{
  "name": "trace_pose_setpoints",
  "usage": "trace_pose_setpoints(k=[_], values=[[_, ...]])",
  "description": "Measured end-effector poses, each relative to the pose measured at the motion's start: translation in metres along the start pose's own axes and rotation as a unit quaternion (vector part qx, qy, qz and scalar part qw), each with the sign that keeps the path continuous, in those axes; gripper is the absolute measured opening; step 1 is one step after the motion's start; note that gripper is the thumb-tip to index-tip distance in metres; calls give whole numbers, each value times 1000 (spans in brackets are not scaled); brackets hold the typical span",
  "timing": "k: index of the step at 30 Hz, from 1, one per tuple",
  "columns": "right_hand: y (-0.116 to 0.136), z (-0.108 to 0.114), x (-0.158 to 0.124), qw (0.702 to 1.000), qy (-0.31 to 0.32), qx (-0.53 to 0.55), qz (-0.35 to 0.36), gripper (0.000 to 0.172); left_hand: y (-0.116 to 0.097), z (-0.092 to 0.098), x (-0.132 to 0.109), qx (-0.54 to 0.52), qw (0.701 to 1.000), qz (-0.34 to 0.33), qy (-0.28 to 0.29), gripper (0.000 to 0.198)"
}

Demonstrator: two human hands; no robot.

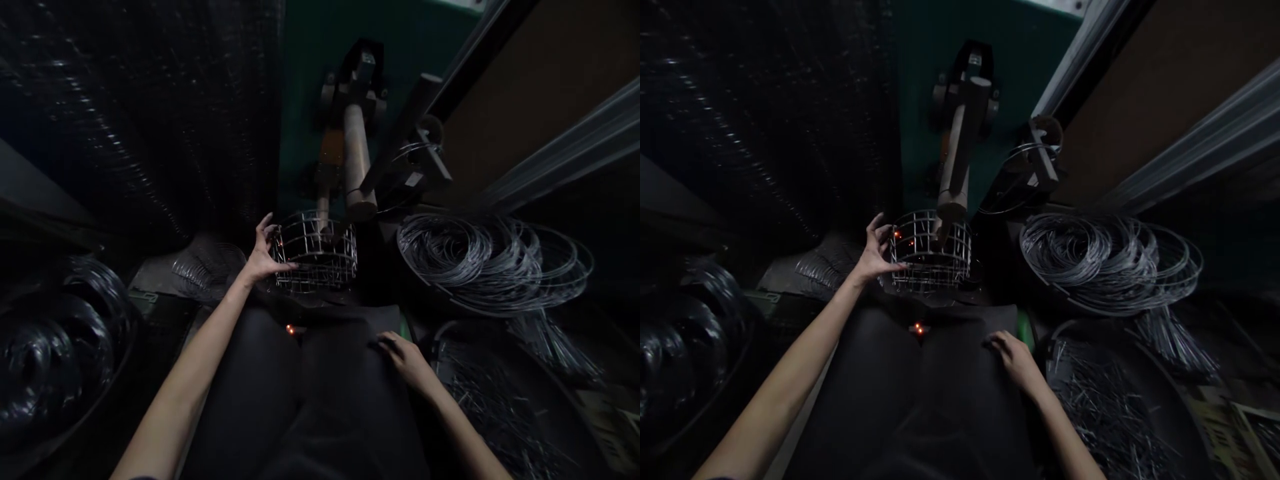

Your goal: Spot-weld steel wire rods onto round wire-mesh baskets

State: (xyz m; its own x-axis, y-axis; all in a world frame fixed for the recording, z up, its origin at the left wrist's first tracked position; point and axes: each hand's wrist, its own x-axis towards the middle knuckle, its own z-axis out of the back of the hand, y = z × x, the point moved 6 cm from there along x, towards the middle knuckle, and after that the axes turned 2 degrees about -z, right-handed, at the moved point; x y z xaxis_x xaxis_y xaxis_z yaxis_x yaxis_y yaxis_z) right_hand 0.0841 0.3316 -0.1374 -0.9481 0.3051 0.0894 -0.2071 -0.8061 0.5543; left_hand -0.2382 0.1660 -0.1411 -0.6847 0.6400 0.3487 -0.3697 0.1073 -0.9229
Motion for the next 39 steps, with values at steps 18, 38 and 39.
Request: trace_pose_setpoints(k=[18, 38, 39], values=[[116, 11, 91, 981, 48, -148, 114, 32, -94, -67, -38, 310, 932, -95, 163, 74], [119, 6, 77, 925, -35, -284, 250, 34, -97, -62, -38, 303, 943, -30, 130, 65], [119, 7, 76, 924, -37, -283, 254, 34, -98, -62, -38, 301, 944, -35, 131, 65]])
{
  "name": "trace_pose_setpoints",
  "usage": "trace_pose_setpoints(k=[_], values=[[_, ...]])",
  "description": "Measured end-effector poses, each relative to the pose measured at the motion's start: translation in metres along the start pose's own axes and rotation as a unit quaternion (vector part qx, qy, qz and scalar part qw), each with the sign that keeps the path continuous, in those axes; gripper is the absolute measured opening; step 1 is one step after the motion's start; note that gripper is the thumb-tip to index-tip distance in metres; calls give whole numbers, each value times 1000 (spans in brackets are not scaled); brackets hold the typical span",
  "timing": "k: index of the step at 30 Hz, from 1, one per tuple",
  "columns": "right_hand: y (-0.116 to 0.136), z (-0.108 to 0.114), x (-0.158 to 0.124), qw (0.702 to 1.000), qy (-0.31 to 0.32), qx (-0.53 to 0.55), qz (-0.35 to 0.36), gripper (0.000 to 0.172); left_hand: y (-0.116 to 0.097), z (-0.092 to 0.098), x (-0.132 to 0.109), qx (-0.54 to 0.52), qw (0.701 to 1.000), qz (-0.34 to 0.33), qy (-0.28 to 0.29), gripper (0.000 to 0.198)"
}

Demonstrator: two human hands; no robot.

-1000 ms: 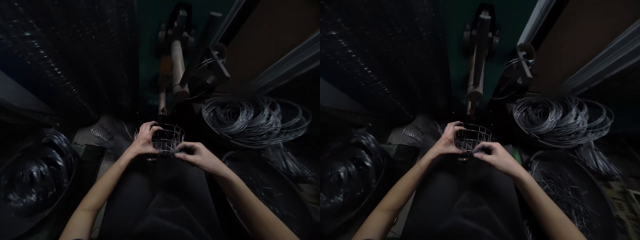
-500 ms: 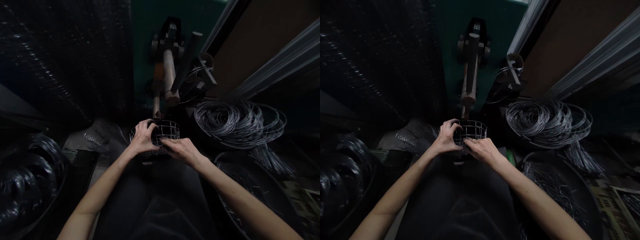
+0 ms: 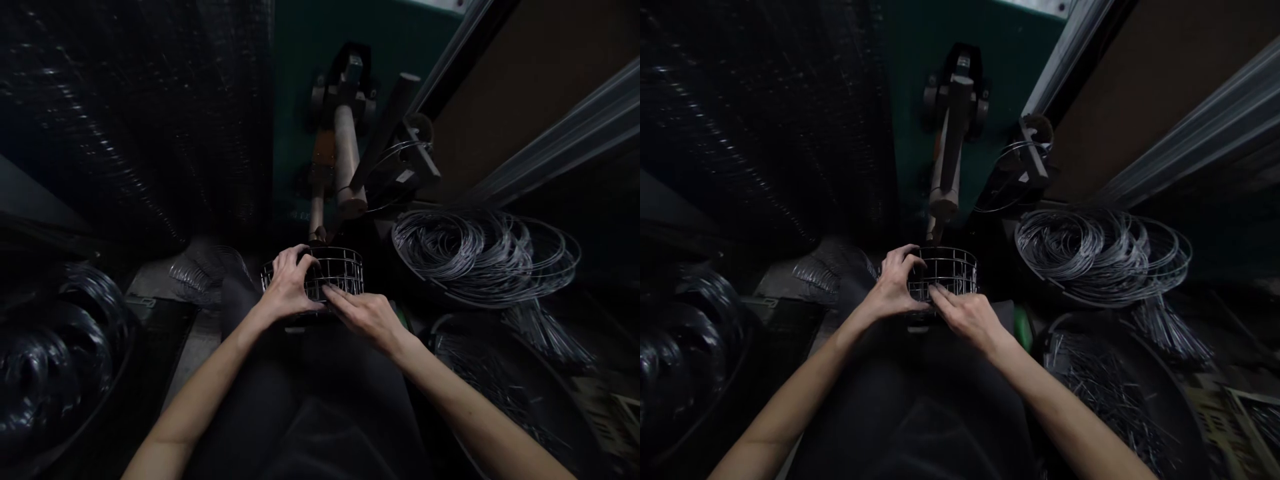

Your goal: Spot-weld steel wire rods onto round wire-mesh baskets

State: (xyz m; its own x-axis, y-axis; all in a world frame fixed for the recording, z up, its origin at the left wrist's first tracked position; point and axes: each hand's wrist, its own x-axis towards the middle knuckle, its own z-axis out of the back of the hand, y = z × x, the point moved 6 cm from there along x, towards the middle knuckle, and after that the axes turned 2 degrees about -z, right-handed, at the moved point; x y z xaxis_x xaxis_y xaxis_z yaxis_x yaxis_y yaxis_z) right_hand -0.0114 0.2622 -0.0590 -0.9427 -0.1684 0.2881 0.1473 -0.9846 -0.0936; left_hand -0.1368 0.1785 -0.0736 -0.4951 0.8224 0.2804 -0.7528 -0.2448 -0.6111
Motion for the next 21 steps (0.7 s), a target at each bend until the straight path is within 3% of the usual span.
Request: trace_pose_setpoints(k=[21], values=[[-29, 4, 31, 998, 36, 36, -46, 33, 14, 12, 36, -10, 1000, -25, 1, 78]])
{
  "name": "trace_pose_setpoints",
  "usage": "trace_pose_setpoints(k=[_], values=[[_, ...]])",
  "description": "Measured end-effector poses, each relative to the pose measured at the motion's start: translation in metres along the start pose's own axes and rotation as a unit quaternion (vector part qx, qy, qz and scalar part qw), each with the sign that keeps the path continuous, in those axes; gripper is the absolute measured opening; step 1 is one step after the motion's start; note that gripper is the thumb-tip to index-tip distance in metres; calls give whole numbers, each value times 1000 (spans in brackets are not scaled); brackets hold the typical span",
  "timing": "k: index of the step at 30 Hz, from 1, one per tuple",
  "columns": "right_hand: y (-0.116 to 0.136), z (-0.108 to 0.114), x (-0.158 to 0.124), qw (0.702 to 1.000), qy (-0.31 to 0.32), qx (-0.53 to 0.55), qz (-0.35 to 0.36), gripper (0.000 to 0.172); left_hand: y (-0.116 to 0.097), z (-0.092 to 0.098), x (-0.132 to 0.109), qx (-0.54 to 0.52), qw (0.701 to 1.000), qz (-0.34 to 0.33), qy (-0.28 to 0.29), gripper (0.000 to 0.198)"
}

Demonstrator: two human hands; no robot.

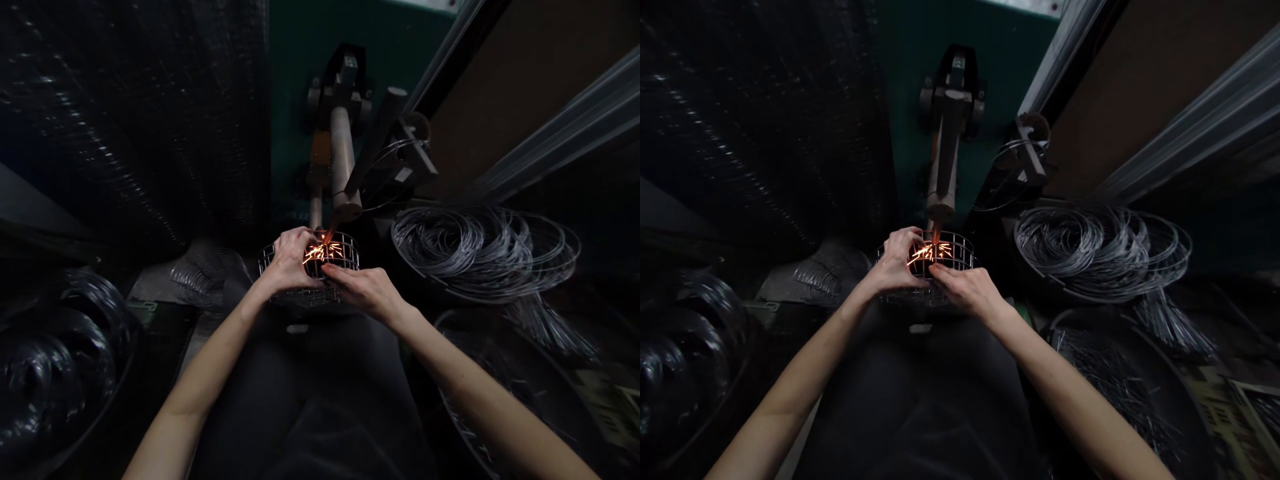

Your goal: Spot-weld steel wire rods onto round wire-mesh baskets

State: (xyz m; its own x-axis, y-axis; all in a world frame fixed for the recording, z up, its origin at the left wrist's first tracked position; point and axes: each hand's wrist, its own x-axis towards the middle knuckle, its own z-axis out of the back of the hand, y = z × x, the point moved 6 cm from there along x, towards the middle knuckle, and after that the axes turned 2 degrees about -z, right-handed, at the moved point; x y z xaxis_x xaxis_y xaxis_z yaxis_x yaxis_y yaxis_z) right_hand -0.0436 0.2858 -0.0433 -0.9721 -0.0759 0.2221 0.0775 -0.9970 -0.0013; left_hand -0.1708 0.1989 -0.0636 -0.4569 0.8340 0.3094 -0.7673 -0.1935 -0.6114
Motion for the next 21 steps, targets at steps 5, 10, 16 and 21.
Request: trace_pose_setpoints(k=[5, 10, 16, 21], values=[[-3, 2, 2, 998, 31, 31, -49, 33, 1, 4, 2, -24, 999, 21, 9, 82], [-10, -1, 10, 996, 13, 55, -70, 32, 2, 8, 12, -33, 998, 46, 23, 81], [-25, -8, 17, 988, -79, 90, -103, 28, 13, 9, 31, -2, 999, 41, 8, 82], [-27, -7, 5, 962, -186, 157, -122, 20, 14, 9, 32, 0, 1000, 23, -7, 86]])
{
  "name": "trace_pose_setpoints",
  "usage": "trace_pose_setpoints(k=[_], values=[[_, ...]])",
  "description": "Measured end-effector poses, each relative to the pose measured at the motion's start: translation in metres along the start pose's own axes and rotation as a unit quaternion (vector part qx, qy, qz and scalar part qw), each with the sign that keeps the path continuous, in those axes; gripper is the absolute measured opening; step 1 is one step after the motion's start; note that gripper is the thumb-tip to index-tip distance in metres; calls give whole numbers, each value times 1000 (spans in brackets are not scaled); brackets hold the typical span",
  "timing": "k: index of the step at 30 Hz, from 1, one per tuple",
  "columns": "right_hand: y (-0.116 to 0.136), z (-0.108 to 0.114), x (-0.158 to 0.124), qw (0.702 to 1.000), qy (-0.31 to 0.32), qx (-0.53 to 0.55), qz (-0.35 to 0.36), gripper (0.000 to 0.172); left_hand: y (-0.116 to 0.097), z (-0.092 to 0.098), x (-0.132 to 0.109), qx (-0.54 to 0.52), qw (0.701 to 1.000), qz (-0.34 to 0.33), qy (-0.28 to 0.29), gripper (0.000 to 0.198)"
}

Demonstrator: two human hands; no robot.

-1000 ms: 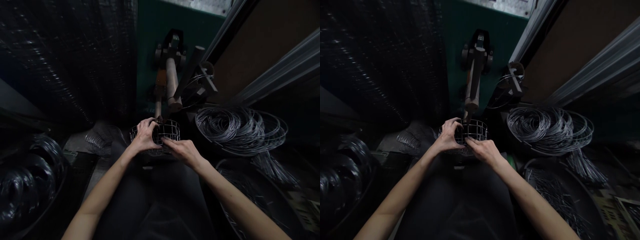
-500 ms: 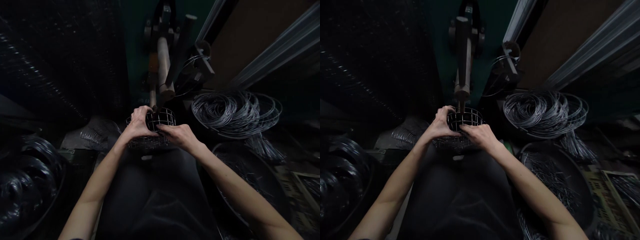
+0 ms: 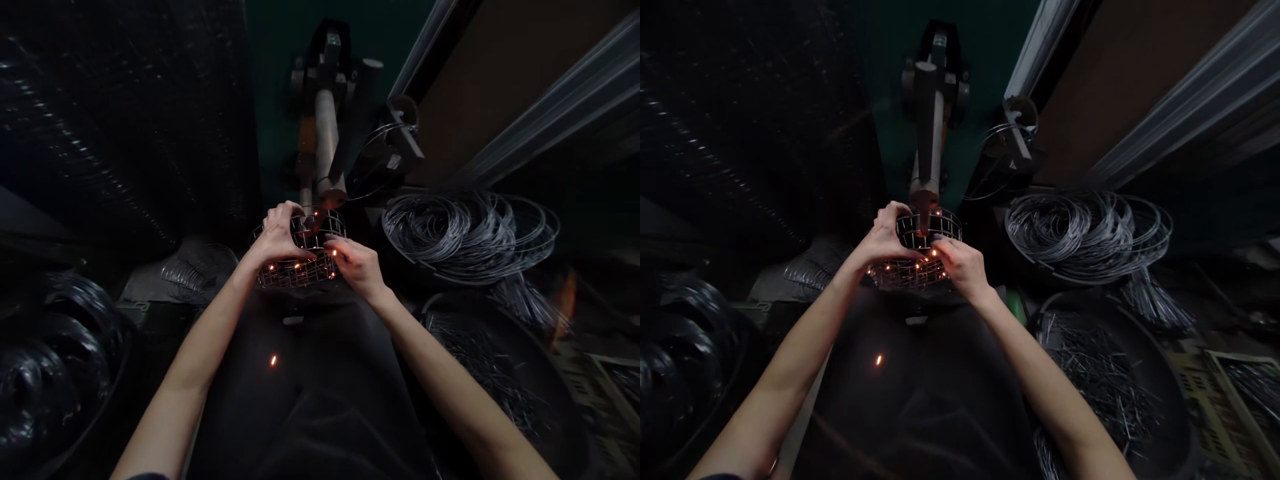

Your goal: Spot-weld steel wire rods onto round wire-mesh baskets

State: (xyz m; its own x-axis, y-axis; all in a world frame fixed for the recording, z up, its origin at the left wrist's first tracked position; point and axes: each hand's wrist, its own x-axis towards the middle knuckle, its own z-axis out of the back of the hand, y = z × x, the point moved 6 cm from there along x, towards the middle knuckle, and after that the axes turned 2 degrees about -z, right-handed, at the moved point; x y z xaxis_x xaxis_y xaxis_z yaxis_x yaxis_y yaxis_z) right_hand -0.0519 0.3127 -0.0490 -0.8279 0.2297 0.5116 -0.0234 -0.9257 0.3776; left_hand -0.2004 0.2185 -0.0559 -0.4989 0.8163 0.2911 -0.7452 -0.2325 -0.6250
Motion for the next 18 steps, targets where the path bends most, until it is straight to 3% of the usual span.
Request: trace_pose_setpoints(k=[8, 11, 15, 18], values=[[-21, -3, 30, 995, 13, -13, -94, 15, 10, 5, 26, -11, 999, 33, 0, 86], [-24, -2, 36, 995, 31, 3, -93, 16, 10, 7, 28, 12, 1000, 5, -25, 86], [-33, 10, 58, 997, 23, 25, -62, 20, 18, 16, 22, -34, 999, -26, 11, 106], [-50, 9, 90, 997, 50, -22, -46, 22, 38, 36, 21, -94, 995, -18, -11, 95]])
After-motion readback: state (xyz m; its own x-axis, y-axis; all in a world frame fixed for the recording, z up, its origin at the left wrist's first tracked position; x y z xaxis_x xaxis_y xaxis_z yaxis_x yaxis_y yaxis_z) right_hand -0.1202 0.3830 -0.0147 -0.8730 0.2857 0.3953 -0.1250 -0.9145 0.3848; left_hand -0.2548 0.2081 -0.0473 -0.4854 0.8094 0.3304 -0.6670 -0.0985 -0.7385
